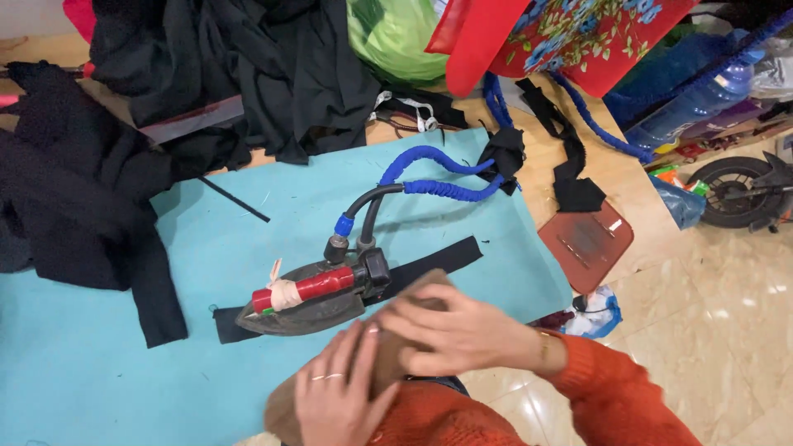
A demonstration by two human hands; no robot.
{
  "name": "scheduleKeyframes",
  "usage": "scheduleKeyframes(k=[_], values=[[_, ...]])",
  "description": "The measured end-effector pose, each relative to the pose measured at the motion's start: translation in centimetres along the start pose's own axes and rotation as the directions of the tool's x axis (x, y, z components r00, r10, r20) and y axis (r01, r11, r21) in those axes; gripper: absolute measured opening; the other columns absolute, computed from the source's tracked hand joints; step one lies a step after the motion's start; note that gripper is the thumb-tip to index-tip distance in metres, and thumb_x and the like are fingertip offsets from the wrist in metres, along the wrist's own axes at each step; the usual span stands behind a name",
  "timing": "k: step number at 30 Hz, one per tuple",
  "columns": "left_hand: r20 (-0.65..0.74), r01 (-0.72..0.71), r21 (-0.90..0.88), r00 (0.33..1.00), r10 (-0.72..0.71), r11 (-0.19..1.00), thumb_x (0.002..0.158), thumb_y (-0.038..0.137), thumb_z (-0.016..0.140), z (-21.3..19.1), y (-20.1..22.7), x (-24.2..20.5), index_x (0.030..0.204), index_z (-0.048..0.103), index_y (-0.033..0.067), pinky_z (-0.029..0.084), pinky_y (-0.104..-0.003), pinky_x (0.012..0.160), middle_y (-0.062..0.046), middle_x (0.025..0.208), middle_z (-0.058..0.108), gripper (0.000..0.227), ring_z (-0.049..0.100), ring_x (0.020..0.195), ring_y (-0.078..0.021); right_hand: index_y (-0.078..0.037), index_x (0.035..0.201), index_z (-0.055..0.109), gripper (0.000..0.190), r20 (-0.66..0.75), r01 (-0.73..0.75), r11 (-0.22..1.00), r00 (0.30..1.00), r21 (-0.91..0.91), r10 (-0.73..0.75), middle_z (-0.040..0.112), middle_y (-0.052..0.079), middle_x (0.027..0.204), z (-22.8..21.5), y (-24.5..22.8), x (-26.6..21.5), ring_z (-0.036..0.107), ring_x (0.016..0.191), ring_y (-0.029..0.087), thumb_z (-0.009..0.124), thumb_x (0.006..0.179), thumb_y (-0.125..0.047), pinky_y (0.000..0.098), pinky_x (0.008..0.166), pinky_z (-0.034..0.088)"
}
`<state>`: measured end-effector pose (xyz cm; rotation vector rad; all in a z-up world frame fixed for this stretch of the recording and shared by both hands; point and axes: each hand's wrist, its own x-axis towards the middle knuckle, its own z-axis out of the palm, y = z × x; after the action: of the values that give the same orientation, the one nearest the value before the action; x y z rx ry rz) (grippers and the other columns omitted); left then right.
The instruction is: The person irons a long black fabric strip on a light blue work surface using a steam iron and a wooden pressing block. They briefly handle a red patterned fabric, then continue ironing the black strip, folding it over and pressing it flat.
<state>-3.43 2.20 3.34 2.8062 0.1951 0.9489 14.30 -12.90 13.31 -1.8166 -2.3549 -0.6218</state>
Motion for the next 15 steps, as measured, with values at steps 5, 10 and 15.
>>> scheduleKeyframes(k=[5,10,15], values=[[0.034,0.259,-0.042,0.966,-0.258,0.965,0.077,0.060,0.075,2.1,-6.7,-8.4,0.145,0.056,0.0131,0.050,-0.039,0.086,-0.009,0.138,0.067,0.085,0.069,0.109,-0.0259,-0.017,0.124,0.054,0.032,-0.151,-0.072,0.949,0.981,0.306,0.123,0.054,0.015,0.145,5.0,-0.7,4.9,0.057,0.131,0.028,0.057,0.107,-0.044,0.0543,0.116,0.046],[-0.005,0.715,-0.131,0.692,-0.722,0.686,0.067,0.033,0.087,-0.3,-13.0,-11.6,0.151,0.060,-0.0034,0.053,-0.049,0.086,-0.029,0.130,0.069,0.095,0.068,0.102,-0.0469,-0.015,0.145,0.053,0.061,0.009,-0.384,0.869,0.916,0.312,0.401,0.041,0.018,0.160,9.6,0.0,8.0,0.051,0.144,0.038,0.055,0.101,-0.057,0.0567,0.126,0.029],[-0.266,0.534,0.398,0.845,-0.464,0.746,0.084,0.049,0.094,1.5,-24.4,-17.9,0.157,0.076,0.0071,0.056,-0.043,0.073,-0.018,0.117,0.079,0.086,0.071,0.080,-0.0341,-0.012,0.142,0.050,0.060,0.205,-0.485,0.790,0.875,0.375,0.439,0.058,0.007,0.102,15.6,-0.3,9.1,0.059,0.087,0.025,0.074,0.095,-0.040,0.0389,0.083,0.043]])
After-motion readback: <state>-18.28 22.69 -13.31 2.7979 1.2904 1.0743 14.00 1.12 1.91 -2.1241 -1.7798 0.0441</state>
